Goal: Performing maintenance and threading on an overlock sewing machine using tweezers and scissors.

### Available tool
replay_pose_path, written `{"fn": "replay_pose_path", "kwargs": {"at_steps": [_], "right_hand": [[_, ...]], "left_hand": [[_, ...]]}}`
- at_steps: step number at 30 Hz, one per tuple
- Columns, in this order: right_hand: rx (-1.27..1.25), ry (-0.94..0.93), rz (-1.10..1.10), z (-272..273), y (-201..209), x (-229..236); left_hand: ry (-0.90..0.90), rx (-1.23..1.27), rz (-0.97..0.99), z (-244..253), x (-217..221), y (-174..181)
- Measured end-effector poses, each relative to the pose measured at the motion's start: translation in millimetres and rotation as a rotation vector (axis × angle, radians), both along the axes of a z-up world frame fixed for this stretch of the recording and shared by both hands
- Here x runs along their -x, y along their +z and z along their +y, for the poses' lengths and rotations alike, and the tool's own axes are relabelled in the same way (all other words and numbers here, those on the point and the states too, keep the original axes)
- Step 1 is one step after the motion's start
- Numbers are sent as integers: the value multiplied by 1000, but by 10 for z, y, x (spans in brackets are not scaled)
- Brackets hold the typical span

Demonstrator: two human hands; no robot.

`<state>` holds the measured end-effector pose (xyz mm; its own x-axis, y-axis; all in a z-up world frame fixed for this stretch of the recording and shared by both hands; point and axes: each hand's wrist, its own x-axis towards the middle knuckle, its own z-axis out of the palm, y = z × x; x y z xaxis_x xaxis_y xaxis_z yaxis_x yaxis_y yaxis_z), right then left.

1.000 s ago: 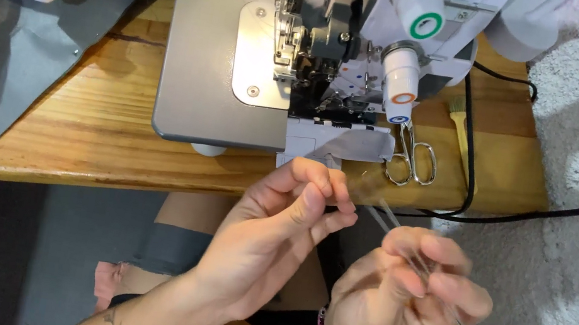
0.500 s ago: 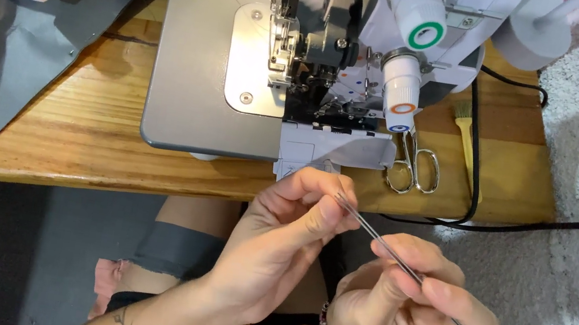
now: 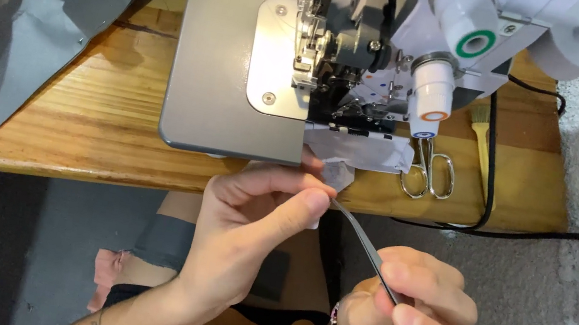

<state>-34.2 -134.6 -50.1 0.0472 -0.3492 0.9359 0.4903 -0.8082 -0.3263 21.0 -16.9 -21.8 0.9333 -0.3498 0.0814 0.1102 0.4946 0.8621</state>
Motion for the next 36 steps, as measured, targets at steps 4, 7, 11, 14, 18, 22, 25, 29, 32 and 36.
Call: {"fn": "replay_pose_path", "kwargs": {"at_steps": [4,7,11,14,18,22,25,29,32,36], "right_hand": [[36,-4,28,10,21,0],[42,-4,23,18,9,-8],[73,-1,11,9,17,-44],[75,9,10,3,31,-83],[49,-45,-70,12,54,-301],[-24,-136,1,71,37,-415],[-43,-152,94,132,47,-461],[-27,-124,135,140,58,-538],[-28,-91,155,117,42,-561],[-21,-79,164,123,50,-609]], "left_hand": [[-45,36,153,21,-13,-29],[-69,49,214,45,-23,-34],[-82,2,192,79,-42,-3],[-94,-37,190,114,-70,-5],[-80,24,75,233,-62,-80],[32,-249,-241,372,-101,-65],[200,-467,-564,432,-172,-29],[486,-763,-1031,478,-350,-175],[492,-805,-1147,521,-421,-281],[537,-841,-1166,534,-419,-354]]}}
